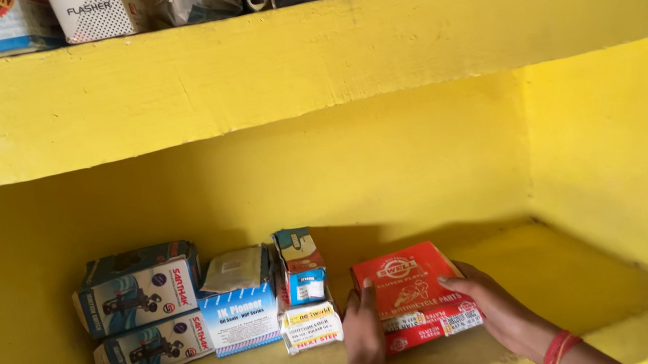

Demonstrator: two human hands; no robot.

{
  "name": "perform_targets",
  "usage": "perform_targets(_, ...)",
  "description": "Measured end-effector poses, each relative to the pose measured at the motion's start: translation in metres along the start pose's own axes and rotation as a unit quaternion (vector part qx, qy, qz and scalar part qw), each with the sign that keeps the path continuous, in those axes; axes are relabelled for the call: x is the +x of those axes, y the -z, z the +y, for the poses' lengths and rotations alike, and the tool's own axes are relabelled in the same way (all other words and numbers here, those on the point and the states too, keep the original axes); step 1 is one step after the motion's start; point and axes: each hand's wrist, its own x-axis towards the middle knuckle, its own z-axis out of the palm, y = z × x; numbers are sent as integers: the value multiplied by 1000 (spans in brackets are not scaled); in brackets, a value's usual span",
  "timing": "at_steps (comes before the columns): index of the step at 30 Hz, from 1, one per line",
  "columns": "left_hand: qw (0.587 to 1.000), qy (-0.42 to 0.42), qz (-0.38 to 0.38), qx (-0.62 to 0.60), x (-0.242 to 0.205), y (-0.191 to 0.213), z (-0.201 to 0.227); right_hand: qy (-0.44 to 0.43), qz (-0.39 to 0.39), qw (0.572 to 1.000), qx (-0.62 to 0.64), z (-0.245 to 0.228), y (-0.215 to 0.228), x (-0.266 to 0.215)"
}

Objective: The person wipes several small boxes and plastic-wrapped mechanical parts with a dark cloth, then places them on a yellow shelf. The person handles items one at a time, wiping each before stacking them on the shelf.

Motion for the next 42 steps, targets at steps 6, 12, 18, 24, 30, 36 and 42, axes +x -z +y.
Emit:
perform_targets(6,957,-76,56,275,-21,-7,31,14,2,987,-162,3,10,40)
perform_targets(12,946,-25,48,321,-37,-8,62,-28,46,981,-186,13,24,51)
perform_targets(18,969,-22,3,247,-44,3,63,34,34,992,-118,22,38,49)
perform_targets(24,973,-207,-92,-39,-47,10,54,21,93,995,-16,30,54,59)
perform_targets(30,876,-415,-44,243,-44,1,40,38,48,975,212,22,59,50)
perform_targets(36,819,-486,-19,303,-44,-6,38,-2,-21,965,260,6,46,28)
perform_targets(42,761,-511,-75,394,-60,-12,44,-34,20,964,262,7,55,22)
